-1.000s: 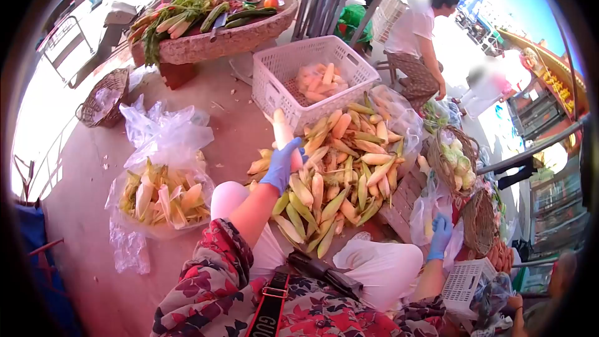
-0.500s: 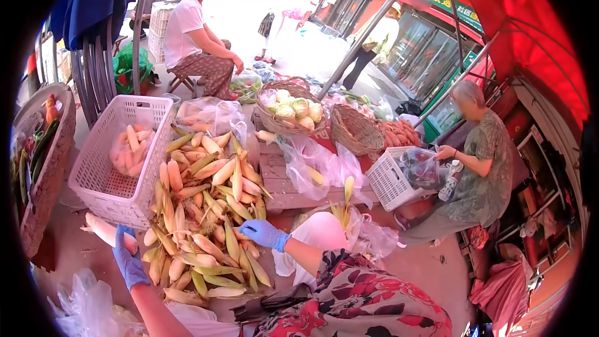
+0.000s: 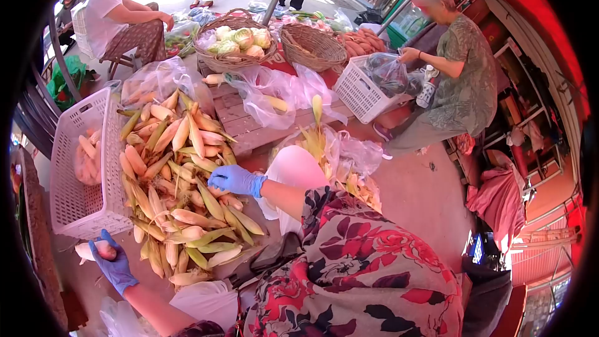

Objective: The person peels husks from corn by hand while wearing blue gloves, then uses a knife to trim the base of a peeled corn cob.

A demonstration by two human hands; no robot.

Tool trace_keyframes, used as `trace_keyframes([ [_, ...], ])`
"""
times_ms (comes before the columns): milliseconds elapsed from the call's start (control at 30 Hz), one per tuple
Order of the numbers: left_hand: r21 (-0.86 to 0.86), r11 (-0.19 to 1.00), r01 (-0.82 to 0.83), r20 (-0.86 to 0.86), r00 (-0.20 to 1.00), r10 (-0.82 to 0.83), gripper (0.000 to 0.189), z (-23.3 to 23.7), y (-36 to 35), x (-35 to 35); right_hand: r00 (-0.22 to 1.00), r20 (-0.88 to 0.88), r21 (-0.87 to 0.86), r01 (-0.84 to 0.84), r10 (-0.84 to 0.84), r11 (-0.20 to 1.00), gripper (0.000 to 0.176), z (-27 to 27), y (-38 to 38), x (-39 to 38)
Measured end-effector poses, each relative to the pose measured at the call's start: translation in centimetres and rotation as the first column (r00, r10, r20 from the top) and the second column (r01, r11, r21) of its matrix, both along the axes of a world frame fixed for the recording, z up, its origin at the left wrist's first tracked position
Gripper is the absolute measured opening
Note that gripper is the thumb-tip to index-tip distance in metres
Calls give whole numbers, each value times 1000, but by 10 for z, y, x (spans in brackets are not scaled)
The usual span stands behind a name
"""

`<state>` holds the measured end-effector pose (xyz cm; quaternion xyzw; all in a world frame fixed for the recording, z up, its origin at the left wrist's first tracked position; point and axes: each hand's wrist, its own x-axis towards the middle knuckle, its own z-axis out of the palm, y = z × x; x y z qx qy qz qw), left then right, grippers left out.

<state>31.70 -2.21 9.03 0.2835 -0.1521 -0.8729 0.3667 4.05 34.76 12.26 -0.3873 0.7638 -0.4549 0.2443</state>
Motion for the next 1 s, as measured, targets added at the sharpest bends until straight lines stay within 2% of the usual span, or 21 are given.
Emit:
trace_keyframes([
  [33,19,999,27,17,999,-27,46,1,3,-5,981,185,-22,58,-53,998,22,7,3,-5],
  [133,88,992,93,52,994,-98,47,2,12,-20,933,349,-77,122,-88,990,22,-4,13,-36],
  [267,138,986,88,97,990,-102,48,6,27,-44,923,363,-144,190,-126,971,21,-3,12,-67],
  [367,116,987,112,136,982,-128,48,4,31,-55,871,461,-169,271,-167,948,21,-17,7,-86],
  [500,73,984,165,120,978,-173,51,-17,18,-59,849,471,-71,307,-240,949,20,-15,-3,-88],
  [533,64,982,176,132,974,-183,51,-20,16,-60,835,509,-116,305,-208,945,19,-34,-8,-90],
  [733,59,983,175,221,958,-184,52,7,40,-81,933,337,-38,145,-124,989,23,-5,-14,-72],
  [800,41,982,186,235,953,-191,52,7,41,-86,964,251,-62,104,-86,993,25,-3,-14,-71],
  [900,36,980,198,233,951,-201,51,4,42,-94,902,404,22,160,-155,987,24,11,-16,-63],
  [1000,120,976,179,163,967,-197,48,-2,37,-95,898,431,-60,127,-89,990,23,-4,-21,-64],
])
